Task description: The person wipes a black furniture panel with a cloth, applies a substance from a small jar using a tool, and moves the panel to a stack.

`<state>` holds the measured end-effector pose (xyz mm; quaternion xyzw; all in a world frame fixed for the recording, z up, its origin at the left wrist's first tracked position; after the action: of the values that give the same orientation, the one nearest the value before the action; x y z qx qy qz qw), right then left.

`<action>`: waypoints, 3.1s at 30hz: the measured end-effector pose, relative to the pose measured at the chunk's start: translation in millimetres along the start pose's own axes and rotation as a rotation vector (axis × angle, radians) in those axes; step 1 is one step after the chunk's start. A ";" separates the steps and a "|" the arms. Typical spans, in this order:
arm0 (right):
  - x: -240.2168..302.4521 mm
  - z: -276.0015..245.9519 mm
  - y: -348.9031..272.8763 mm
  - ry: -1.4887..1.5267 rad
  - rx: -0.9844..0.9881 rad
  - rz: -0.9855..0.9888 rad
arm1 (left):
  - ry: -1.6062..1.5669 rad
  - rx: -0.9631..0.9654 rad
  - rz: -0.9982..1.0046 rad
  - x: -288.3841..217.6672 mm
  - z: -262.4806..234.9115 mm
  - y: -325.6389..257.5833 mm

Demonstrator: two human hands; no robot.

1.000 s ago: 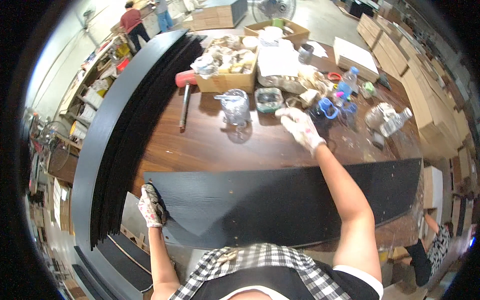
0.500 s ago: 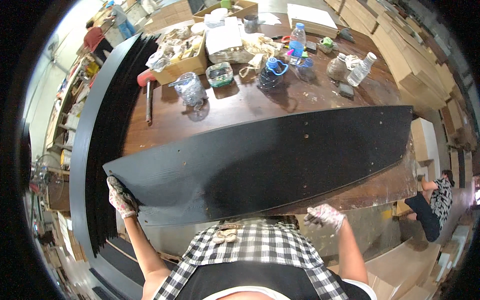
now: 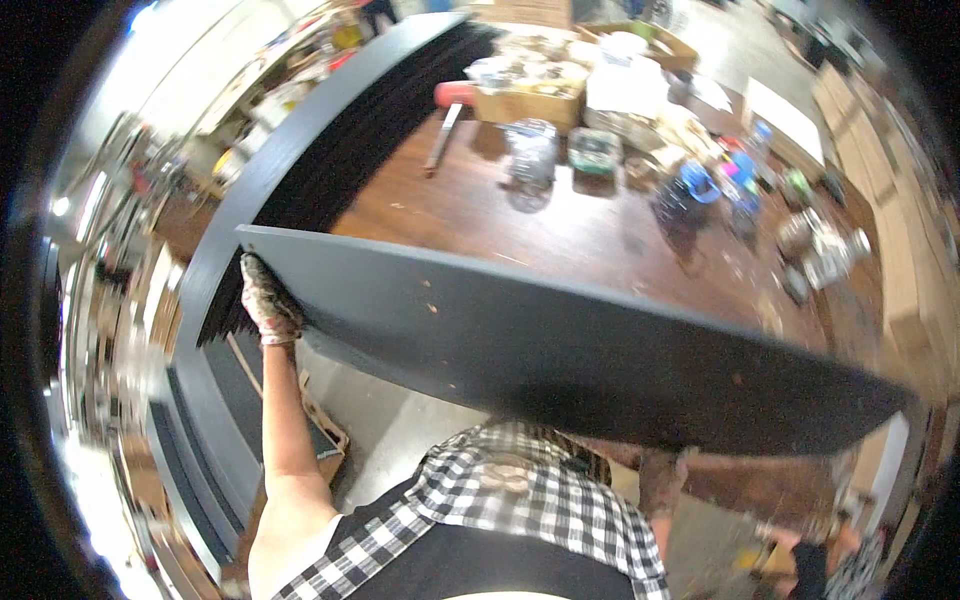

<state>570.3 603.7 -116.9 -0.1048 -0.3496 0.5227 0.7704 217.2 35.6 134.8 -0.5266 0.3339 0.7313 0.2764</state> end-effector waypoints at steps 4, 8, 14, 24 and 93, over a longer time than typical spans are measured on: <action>-5.2 37.0 3.8 -0.098 -0.055 -0.023 | -0.021 -0.158 -0.125 -27.9 -53.3 -10.2; -27.9 97.7 11.9 -0.179 0.001 -0.012 | 0.151 -0.233 0.033 -9.1 -160.5 3.9; -107.0 212.7 25.7 -0.240 0.159 0.019 | -0.110 -0.433 -0.048 -52.7 -238.8 7.3; -291.5 439.8 46.2 -0.746 0.854 -0.158 | 0.109 -0.862 -0.130 -99.2 -417.6 56.7; -625.1 534.7 -141.4 -1.832 2.214 0.165 | 0.451 0.238 -0.782 -36.8 -272.5 48.1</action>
<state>196.5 -115.7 81.7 0.8837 -0.1273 0.4450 -0.0694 351.2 -208.8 118.8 -0.7234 0.2436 0.3962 0.5102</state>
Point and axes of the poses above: each hand's wrist, its own y-axis towards the middle knuckle, its own z-axis out of the palm, x = y × z, the point moved 1 cm from there along y, towards the middle knuckle, and after that the axes turned 4 degrees about -z, right-handed, at the moved point
